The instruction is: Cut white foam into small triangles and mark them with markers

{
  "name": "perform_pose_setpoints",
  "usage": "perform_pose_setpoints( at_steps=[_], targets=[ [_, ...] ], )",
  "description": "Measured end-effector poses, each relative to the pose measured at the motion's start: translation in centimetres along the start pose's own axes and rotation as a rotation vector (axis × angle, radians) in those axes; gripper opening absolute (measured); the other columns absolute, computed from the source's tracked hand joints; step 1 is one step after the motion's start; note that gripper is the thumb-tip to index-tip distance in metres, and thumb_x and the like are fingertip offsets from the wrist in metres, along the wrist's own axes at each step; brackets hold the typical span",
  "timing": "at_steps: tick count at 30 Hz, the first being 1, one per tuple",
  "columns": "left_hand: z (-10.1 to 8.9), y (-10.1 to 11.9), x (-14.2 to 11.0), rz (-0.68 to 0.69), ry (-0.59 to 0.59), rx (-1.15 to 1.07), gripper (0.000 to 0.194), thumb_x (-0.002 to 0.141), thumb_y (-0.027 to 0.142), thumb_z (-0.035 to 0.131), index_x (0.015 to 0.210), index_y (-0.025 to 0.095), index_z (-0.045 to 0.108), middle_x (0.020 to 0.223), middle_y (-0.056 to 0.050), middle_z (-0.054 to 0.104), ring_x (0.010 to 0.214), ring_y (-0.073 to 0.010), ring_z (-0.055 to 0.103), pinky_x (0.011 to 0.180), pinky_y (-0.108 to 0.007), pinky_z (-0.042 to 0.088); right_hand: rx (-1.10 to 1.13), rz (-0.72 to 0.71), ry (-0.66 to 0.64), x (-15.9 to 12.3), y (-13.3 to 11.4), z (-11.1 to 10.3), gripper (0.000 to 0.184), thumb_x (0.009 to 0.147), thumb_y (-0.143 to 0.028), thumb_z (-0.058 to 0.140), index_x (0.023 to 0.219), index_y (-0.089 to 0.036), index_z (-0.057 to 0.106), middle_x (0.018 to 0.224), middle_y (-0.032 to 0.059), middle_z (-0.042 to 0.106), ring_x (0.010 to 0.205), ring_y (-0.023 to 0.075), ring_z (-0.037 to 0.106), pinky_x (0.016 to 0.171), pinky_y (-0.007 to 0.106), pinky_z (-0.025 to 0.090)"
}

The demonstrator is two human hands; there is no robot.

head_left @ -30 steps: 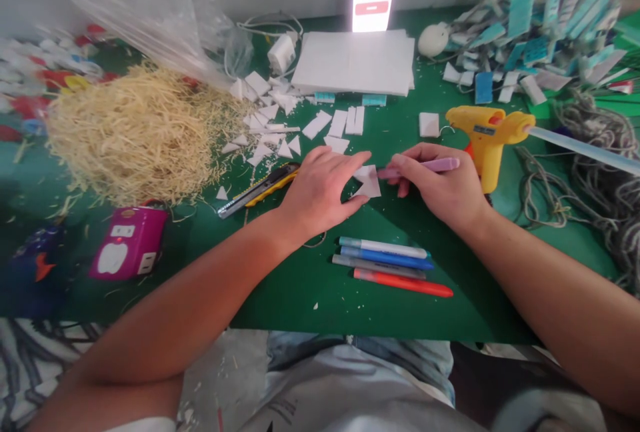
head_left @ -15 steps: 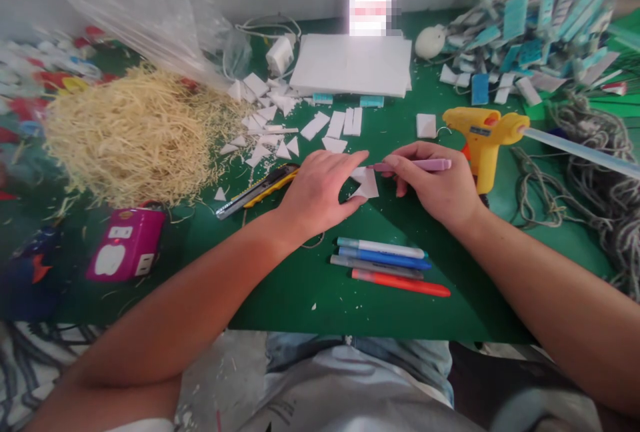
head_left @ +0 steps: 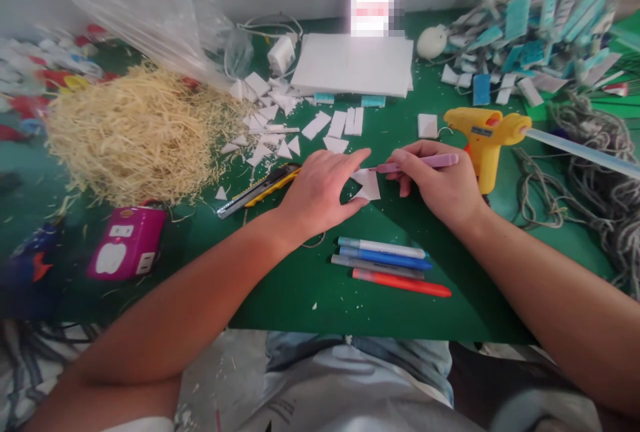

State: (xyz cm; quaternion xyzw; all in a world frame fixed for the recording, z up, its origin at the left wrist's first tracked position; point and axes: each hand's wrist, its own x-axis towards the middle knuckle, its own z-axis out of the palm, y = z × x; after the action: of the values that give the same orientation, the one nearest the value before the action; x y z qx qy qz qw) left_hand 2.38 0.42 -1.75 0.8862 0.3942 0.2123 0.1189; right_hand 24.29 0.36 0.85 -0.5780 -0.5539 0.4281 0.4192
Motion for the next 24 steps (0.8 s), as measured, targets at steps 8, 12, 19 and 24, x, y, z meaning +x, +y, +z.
perform_pose_setpoints(
  at_steps=[8,12,19,24],
  targets=[
    [0.3,-0.16,0.03,-0.02,0.008,0.023,0.053,0.099,0.031,0.068,0.147,0.015,0.054,0.126,-0.013,0.076,0.12,-0.0309,0.07,0.11,-0.046,0.048,-0.021,-0.02,-0.047,-0.08,0.23,-0.18,0.022,0.088,-0.032,0.08,0.07,-0.02,0.073,0.057,-0.0005,0.07,0.046,0.0115,0.059,0.046,0.023,0.047],
    [0.22,-0.22,0.07,-0.017,0.003,0.027,0.052,0.099,0.032,0.067,0.147,0.015,0.055,0.126,-0.013,0.076,0.12,-0.0311,0.07,0.109,-0.046,0.049,-0.034,0.023,-0.117,-0.14,0.14,-0.13,0.03,0.09,-0.026,0.076,0.061,-0.02,0.07,0.053,-0.0008,0.066,0.041,0.0102,0.055,0.043,0.023,0.044],
    [-0.03,-0.86,0.24,-0.046,0.016,0.039,0.054,0.099,0.032,0.07,0.147,0.014,0.056,0.124,-0.014,0.077,0.119,-0.033,0.071,0.107,-0.049,0.05,0.031,0.036,-0.056,-0.13,-0.11,-0.11,0.026,0.09,-0.028,0.074,0.065,-0.02,0.071,0.057,0.0008,0.07,0.043,0.0108,0.058,0.044,0.023,0.045],
    [-0.51,-0.67,0.13,-0.042,0.014,0.061,0.059,0.095,0.035,0.074,0.147,0.013,0.056,0.138,-0.017,0.072,0.128,-0.0362,0.067,0.111,-0.05,0.049,0.038,-0.005,-0.019,0.03,0.2,-0.29,0.022,0.09,-0.032,0.077,0.072,-0.02,0.072,0.059,-0.0002,0.069,0.046,0.0105,0.058,0.047,0.024,0.046]
  ],
)
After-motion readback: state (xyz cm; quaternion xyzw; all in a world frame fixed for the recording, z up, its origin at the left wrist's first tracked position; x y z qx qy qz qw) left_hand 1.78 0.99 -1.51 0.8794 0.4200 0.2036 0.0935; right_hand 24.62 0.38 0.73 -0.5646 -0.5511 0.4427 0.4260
